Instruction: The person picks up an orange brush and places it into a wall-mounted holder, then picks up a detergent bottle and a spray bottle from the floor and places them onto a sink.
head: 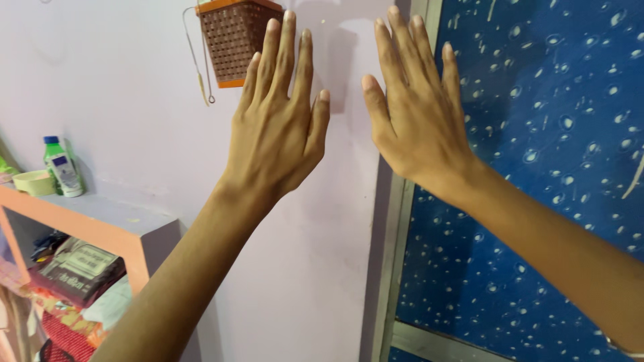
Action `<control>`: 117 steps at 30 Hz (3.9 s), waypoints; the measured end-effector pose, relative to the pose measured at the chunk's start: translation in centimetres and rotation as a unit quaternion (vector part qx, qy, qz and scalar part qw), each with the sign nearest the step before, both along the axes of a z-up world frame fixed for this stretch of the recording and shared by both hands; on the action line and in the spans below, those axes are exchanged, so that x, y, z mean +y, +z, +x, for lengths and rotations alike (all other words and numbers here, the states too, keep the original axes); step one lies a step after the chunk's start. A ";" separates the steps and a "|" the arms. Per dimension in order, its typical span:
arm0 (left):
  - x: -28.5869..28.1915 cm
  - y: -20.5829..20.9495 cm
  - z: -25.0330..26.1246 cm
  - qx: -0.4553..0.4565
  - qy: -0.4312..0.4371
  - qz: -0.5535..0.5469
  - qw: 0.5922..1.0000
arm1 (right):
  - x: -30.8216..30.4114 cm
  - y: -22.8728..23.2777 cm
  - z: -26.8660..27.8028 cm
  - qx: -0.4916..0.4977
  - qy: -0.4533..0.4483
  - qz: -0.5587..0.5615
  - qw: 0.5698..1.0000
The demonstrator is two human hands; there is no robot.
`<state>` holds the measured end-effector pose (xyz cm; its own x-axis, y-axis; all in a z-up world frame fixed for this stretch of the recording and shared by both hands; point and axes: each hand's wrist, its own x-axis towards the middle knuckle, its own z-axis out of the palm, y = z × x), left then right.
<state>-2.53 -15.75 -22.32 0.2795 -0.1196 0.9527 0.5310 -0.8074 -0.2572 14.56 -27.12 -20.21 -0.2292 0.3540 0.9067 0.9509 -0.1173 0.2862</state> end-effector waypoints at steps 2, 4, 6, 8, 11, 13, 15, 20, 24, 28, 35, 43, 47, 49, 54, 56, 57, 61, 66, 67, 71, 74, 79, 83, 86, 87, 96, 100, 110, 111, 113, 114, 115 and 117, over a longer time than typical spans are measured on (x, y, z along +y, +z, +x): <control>-0.2 -0.5 0.5 -0.002 -0.013 -0.007 1.000 | -0.6 -0.4 0.4 0.004 -0.009 -0.001 1.000; -0.4 -1.1 0.8 -0.001 -0.020 -0.014 1.000 | -1.0 -0.8 0.7 0.011 -0.019 -0.004 1.000; -0.6 -1.9 1.5 0.002 -0.024 -0.021 0.999 | -1.5 -1.3 1.2 0.019 -0.034 -0.010 0.999; -0.7 -2.6 2.0 0.014 -0.045 -0.023 0.999 | -1.7 -1.7 1.5 0.018 -0.045 -0.014 0.999; -0.6 -3.4 2.7 0.025 -0.073 -0.036 0.996 | -1.9 -2.2 2.1 0.015 -0.059 -0.023 0.998; -0.4 -3.9 3.1 0.033 -0.089 -0.048 0.994 | -2.1 -2.8 2.3 0.016 -0.069 -0.030 0.997; -0.3 -4.3 3.6 0.043 -0.104 -0.059 0.992 | -2.3 -3.3 2.4 0.021 -0.083 -0.036 0.996; 0.1 -5.2 4.4 0.064 -0.143 -0.059 0.986 | -2.9 -4.9 2.2 0.048 -0.116 -0.052 0.991; -0.1 -5.9 5.6 0.074 -0.186 -0.064 0.978 | -3.8 -6.0 2.1 0.059 -0.147 -0.055 0.986; -0.5 -6.8 6.7 0.085 -0.224 -0.075 0.968 | -4.9 -7.2 1.7 0.079 -0.183 -0.076 0.977; -1.6 -7.7 8.9 0.106 -0.291 -0.079 0.948 | -7.2 -8.9 1.2 0.110 -0.255 -0.088 0.957; -4.5 -9.0 12.4 0.136 -0.364 -0.080 0.918 | -11.4 -10.7 1.5 0.146 -0.335 -0.090 0.926; -6.7 -10.2 14.3 0.158 -0.406 -0.097 0.895 | -14.3 -11.3 2.0 0.156 -0.387 -0.085 0.905; -7.8 -11.0 15.1 0.171 -0.428 -0.104 0.881 | -16.0 -11.8 2.1 0.159 -0.412 -0.086 0.893; -10.6 -12.7 17.1 0.194 -0.473 -0.104 0.853 | -19.8 -12.9 2.4 0.174 -0.463 -0.075 0.866; -11.8 -13.4 17.7 0.203 -0.490 -0.107 0.841 | -21.1 -13.4 2.3 0.183 -0.479 -0.070 0.855; -12.5 -13.7 18.0 0.208 -0.500 -0.108 0.834 | -21.9 -13.7 2.3 0.189 -0.488 -0.068 0.849; -15.2 -14.7 19.3 0.221 -0.539 -0.097 0.807 | -24.7 -15.2 1.9 0.203 -0.523 -0.075 0.825; -19.1 -15.9 20.3 0.237 -0.590 -0.104 0.764 | -28.3 -16.7 0.7 0.216 -0.552 -0.066 0.803; -19.8 -16.2 20.5 0.239 -0.598 -0.102 0.758 | -29.0 -17.0 0.5 0.219 -0.558 -0.066 0.798; -22.6 -17.3 21.0 0.249 -0.623 -0.102 0.735 | -31.7 -18.2 -0.3 0.227 -0.579 -0.063 0.781; -24.6 -18.3 21.4 0.259 -0.643 -0.101 0.714 | -33.6 -19.3 -0.9 0.235 -0.593 -0.057 0.768; -28.0 -20.2 21.6 0.275 -0.665 -0.084 0.689 | -37.0 -21.2 -2.0 0.250 -0.618 -0.055 0.744; -30.9 -21.8 21.3 0.283 -0.677 -0.076 0.675 | -39.8 -22.3 -3.0 0.259 -0.632 -0.054 0.728; -32.9 -22.9 21.0 0.280 -0.694 -0.076 0.659 | -41.8 -23.3 -3.9 0.270 -0.646 -0.052 0.712; -33.5 -23.2 21.0 0.277 -0.700 -0.075 0.654 | -42.5 -23.5 -4.2 0.272 -0.652 -0.051 0.706; -39.2 -26.0 19.6 0.315 -0.707 -0.084 0.628 | -48.1 -26.0 -7.2 0.313 -0.669 -0.039 0.673; -41.4 -27.1 18.9 0.325 -0.706 -0.089 0.623 | -50.3 -27.1 -8.7 0.309 -0.662 -0.039 0.682; -46.5 -29.4 17.4 0.338 -0.699 -0.097 0.623 | -55.2 -29.9 -10.5 0.331 -0.669 -0.040 0.665; -46.9 -29.6 17.2 0.339 -0.696 -0.095 0.626 | -55.6 -30.2 -10.7 0.332 -0.668 -0.041 0.664; -47.6 -30.1 16.8 0.349 -0.688 -0.096 0.629 | -56.4 -30.9 -11.1 0.338 -0.666 -0.042 0.663; -48.0 -30.3 16.6 0.354 -0.684 -0.096 0.631 | -56.7 -31.3 -11.4 0.341 -0.665 -0.042 0.663; -48.4 -30.6 16.5 0.355 -0.685 -0.099 0.629 | -57.1 -31.7 -11.7 0.334 -0.666 -0.043 0.666; -49.1 -31.2 16.3 0.355 -0.687 -0.105 0.625 | -57.9 -32.6 -12.2 0.319 -0.667 -0.044 0.672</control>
<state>13.76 -64.83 -53.49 0.4116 -0.6044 0.6821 -0.8891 -0.4308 0.1547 2.38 -85.00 -52.77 0.7708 -0.0827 0.6317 -0.0510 -0.9964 -0.0682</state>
